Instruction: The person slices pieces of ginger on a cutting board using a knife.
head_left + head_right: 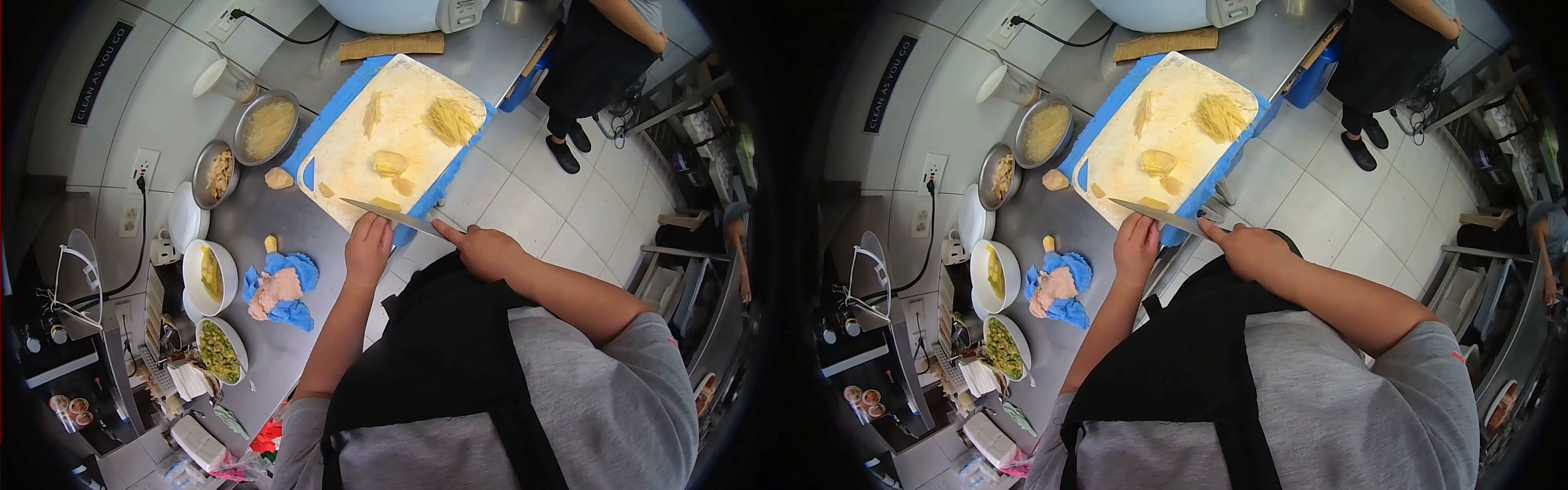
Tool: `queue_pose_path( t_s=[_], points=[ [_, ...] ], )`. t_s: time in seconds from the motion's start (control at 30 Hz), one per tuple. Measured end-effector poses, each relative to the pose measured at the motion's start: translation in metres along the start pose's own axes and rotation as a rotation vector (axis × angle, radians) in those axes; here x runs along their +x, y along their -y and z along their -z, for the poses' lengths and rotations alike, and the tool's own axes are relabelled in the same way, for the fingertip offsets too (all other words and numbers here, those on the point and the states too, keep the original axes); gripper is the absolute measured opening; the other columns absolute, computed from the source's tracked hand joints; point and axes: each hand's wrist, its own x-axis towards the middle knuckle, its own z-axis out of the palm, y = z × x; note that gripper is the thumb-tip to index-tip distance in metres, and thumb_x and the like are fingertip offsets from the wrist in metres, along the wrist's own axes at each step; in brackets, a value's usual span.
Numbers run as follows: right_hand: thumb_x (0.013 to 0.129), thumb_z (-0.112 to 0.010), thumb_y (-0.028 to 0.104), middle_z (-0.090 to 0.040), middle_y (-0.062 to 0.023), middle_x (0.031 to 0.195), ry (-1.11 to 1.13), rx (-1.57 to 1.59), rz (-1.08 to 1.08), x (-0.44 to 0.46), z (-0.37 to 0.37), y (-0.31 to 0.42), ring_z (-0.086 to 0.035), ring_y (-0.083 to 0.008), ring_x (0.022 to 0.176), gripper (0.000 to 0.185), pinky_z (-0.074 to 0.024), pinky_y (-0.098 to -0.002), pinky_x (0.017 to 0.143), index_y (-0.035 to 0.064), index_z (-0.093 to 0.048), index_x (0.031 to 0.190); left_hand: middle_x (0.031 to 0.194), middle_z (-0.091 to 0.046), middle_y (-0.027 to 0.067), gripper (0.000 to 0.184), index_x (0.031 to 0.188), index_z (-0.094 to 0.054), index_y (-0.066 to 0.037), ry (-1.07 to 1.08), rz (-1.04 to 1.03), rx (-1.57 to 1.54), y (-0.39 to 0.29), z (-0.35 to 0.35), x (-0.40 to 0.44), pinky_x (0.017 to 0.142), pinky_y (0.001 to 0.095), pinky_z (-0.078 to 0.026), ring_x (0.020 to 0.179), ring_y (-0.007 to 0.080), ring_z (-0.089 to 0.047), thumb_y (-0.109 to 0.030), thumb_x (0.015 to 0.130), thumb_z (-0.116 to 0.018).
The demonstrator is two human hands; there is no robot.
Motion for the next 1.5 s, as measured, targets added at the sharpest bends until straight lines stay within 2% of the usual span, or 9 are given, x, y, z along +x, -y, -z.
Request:
queue_pose_path(
  t_s=[0.23,0.43,0.73,0.83,1.0,1.13,1.33,1.43,1.5],
  points=[
    [0.086,-0.057,0.001,-0.06,-0.0224,0.116,-0.038,-0.021,0.016,-0.002,0.003,0.003,-0.067,-0.0372,0.098,0.083,-0.0547,-0.0446,0.082,0.0298,-0.021,0.155,0.102,-0.065,0.0105,0.024,0.101,-0.067,-0.006,0.002,-0.011,0.039,0.003,-0.001,-0.002,0.077,0.0364,-0.055,0.091,0.0292,-0.065,-0.002,0.077,-0.071],
    [0.088,-0.053,0.002,-0.061,-0.0234,0.111,-0.047,-0.025,0.034,0.003,0.001,0.002,-0.067,-0.0366,0.096,0.076,-0.0552,-0.0443,0.079,0.0252,-0.024,0.154,0.101,-0.066,0.0127,0.022,0.1,-0.067,-0.003,-0.013,0.005,0.0,-0.001,0.0,0.0,0.076,0.0353,-0.055,0.088,0.0302,-0.066,0.002,0.078,-0.07],
    [0.09,-0.048,0.004,-0.064,-0.0228,0.103,-0.049,0.026,0.068,-0.012,0.003,-0.011,-0.067,-0.0367,0.093,0.069,-0.0539,-0.0448,0.081,0.024,-0.027,0.153,0.102,-0.066,0.0092,0.024,0.101,-0.068,-0.007,-0.002,0.007,0.014,-0.002,0.0,0.001,0.077,0.0354,-0.056,0.092,0.0274,-0.065,-0.002,0.078,-0.07],
    [0.09,-0.049,0.004,-0.064,-0.0225,0.101,-0.082,0.022,0.062,0.0,0.003,-0.002,-0.067,-0.0369,0.094,0.067,-0.054,-0.0447,0.08,0.0218,-0.031,0.152,0.102,-0.066,0.0096,0.024,0.102,-0.068,-0.007,-0.013,0.001,0.001,-0.001,-0.001,0.002,0.078,0.0354,-0.055,0.092,0.0276,-0.066,-0.001,0.078,-0.07],
    [0.09,-0.048,0.005,-0.064,-0.0225,0.102,-0.332,-0.008,0.157,0.027,-0.004,0.021,-0.066,-0.0372,0.095,0.051,-0.0545,-0.0442,0.079,0.0082,-0.042,0.14,0.1,-0.067,0.0118,0.022,0.101,-0.068,-0.004,-0.026,-0.024,-0.016,0.001,-0.001,0.002,0.074,0.0345,-0.054,0.087,0.0296,-0.066,0.002,0.08,-0.068],
    [0.092,-0.046,0.005,-0.064,-0.0228,0.102,-0.349,0.031,0.17,0.026,-0.002,0.02,-0.066,-0.0372,0.095,0.046,-0.0547,-0.0445,0.077,0.0055,-0.044,0.138,0.1,-0.066,0.0121,0.022,0.101,-0.068,-0.005,-0.011,-0.008,-0.056,-0.001,0.006,0.005,0.077,0.0361,-0.054,0.09,0.0299,-0.065,0.002,0.079,-0.068],
    [0.093,-0.046,0.01,-0.063,-0.0226,0.103,-0.326,0.062,0.172,0.022,0.001,0.022,-0.066,-0.0381,0.097,0.044,-0.0546,-0.0453,0.077,0.0092,-0.045,0.137,0.102,-0.067,0.0125,0.027,0.11,-0.067,-0.007,0.055,-0.019,0.068,-0.003,0.043,0.045,0.093,0.0442,-0.047,0.101,0.033,-0.062,-0.007,0.083,-0.067],
    [0.096,-0.042,0.014,-0.063,-0.0218,0.107,-0.349,0.092,0.176,0.029,-0.008,0.02,-0.065,-0.038,0.098,0.042,-0.0545,-0.0463,0.076,0.0118,-0.045,0.137,0.111,-0.066,0.0149,0.028,0.114,-0.067,-0.006,0.422,-0.094,0.087,0.023,0.045,0.051,0.102,0.0452,-0.044,0.108,0.0328,-0.061,-0.014,0.087,-0.064],
    [0.098,-0.039,0.015,-0.063,-0.0217,0.109,-0.348,0.065,0.165,0.032,-0.013,0.019,-0.065,-0.0373,0.1,0.042,-0.0546,-0.0457,0.077,0.0123,-0.044,0.14,0.105,-0.068,0.0156,0.022,0.108,-0.069,-0.006,0.445,-0.055,0.047,0.02,0.045,0.056,0.092,0.0422,-0.049,0.102,0.0332,-0.063,-0.008,0.087,-0.059]
  ],
)
